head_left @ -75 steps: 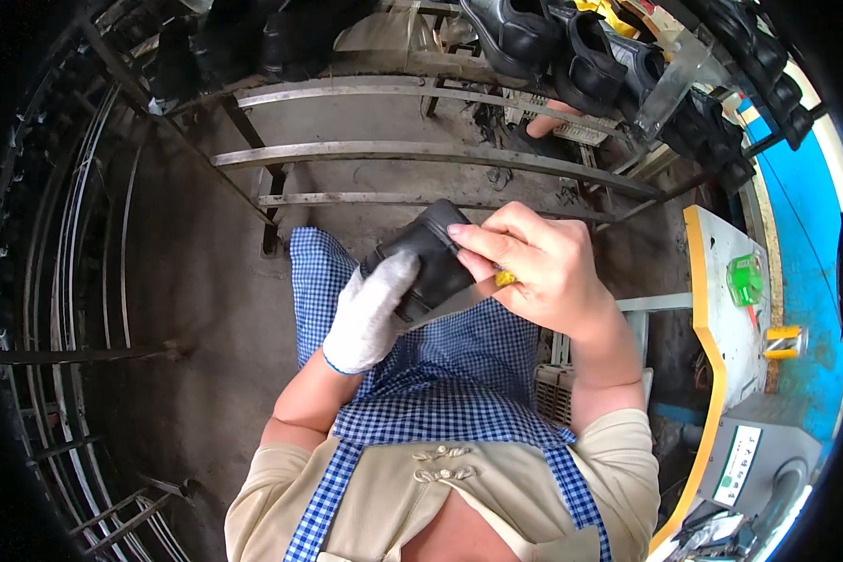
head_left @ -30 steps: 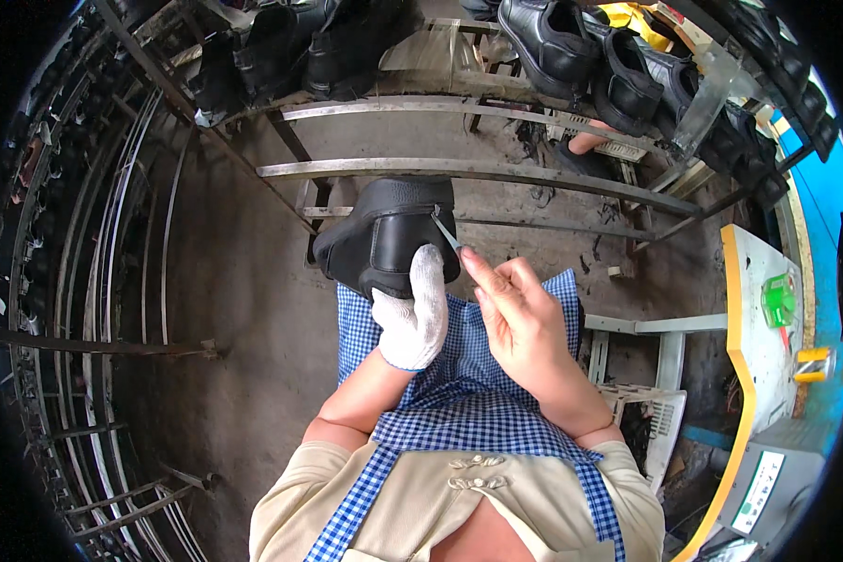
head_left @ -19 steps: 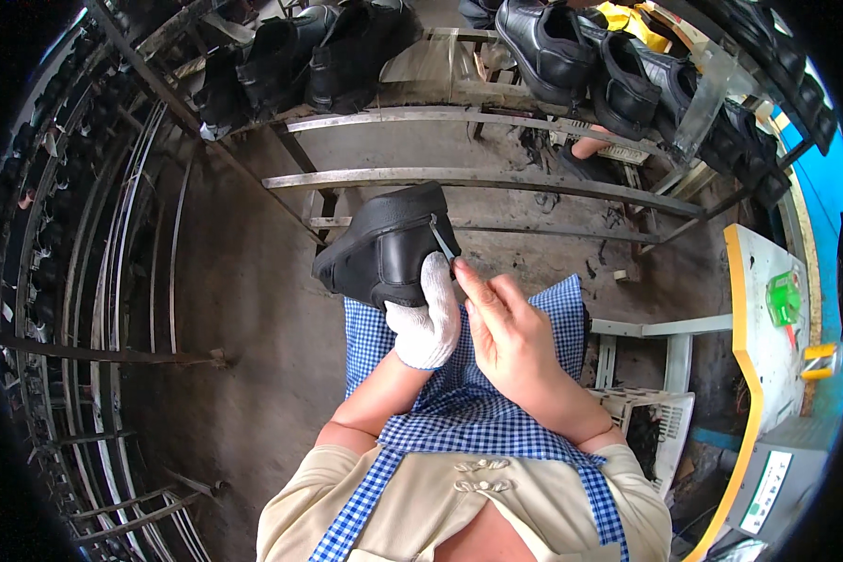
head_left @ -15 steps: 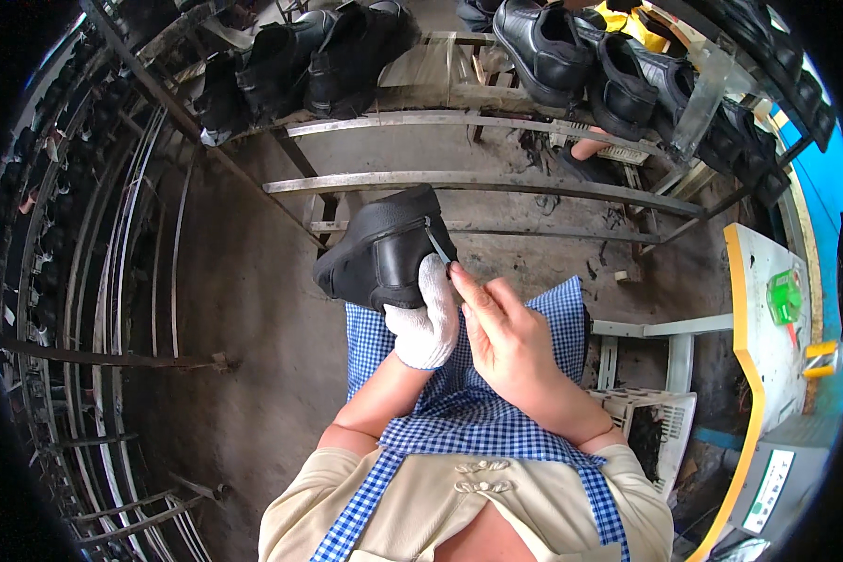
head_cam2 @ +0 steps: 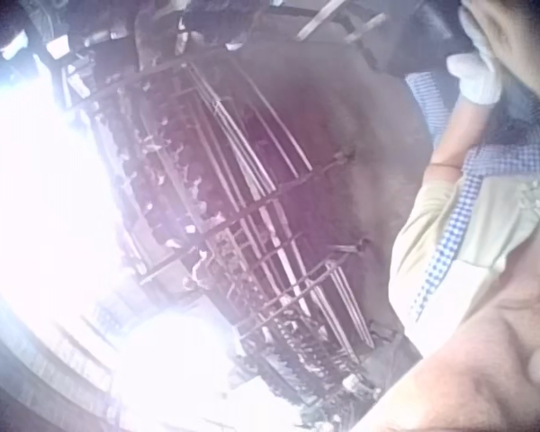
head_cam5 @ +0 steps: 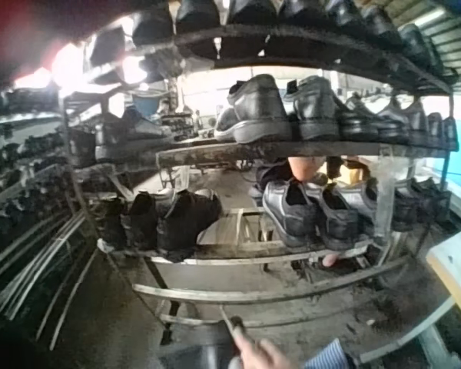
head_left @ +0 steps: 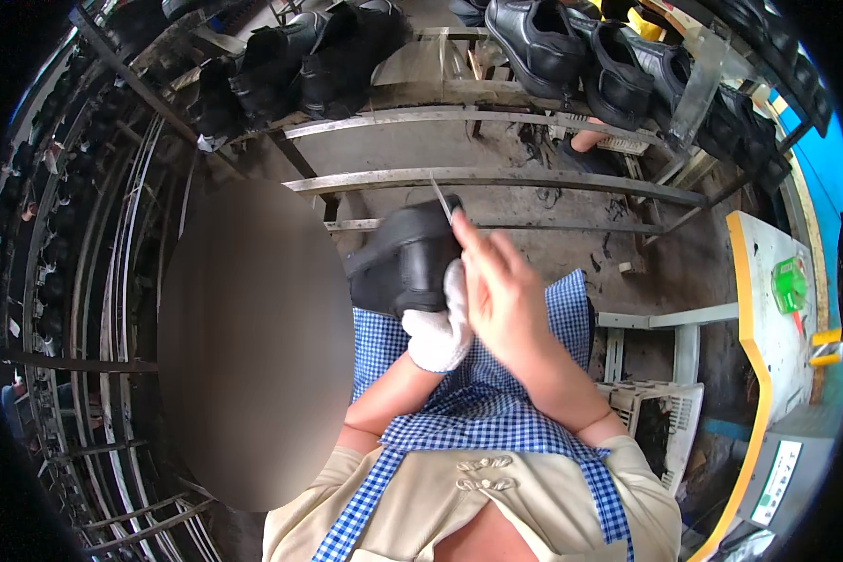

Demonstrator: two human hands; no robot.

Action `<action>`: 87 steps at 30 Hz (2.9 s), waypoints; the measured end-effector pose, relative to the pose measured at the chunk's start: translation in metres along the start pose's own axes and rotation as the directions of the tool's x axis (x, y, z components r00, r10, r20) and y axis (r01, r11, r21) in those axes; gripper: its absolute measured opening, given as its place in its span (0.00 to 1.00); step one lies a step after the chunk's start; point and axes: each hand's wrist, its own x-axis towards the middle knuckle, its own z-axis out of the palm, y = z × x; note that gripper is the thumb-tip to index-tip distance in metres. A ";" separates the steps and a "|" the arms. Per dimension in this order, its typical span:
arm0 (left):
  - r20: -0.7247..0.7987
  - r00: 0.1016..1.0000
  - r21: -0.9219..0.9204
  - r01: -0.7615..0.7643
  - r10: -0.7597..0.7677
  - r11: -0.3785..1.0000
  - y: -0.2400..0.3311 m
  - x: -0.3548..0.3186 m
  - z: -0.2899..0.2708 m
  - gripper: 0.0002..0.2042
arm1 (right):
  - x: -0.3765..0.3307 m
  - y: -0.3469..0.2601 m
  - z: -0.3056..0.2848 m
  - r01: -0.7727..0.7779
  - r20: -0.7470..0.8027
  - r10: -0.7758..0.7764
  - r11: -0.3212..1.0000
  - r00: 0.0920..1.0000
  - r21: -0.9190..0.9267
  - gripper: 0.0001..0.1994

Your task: The person repeatedly picks up black shoes from a metal rack and uses a small knife to trim excess material from the soles and edges. They rotate each shoe to access different areas, scrape away residue, and place the shoes back on the rack.

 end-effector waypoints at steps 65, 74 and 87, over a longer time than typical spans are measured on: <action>0.658 0.731 0.017 0.221 -0.178 0.975 0.073 0.064 -0.054 0.36 | 0.014 0.038 -0.082 0.229 0.219 -0.305 0.921 0.927 0.315 0.10; 0.429 0.885 -0.222 0.299 -0.182 0.928 0.067 0.084 -0.058 0.36 | -0.032 0.108 -0.056 -0.269 0.451 0.052 0.862 0.891 0.431 0.22; 0.368 0.928 -0.268 0.164 -0.056 0.949 0.139 0.111 -0.025 0.42 | -0.081 0.122 0.061 -0.777 0.801 0.002 -0.241 0.598 0.581 0.27</action>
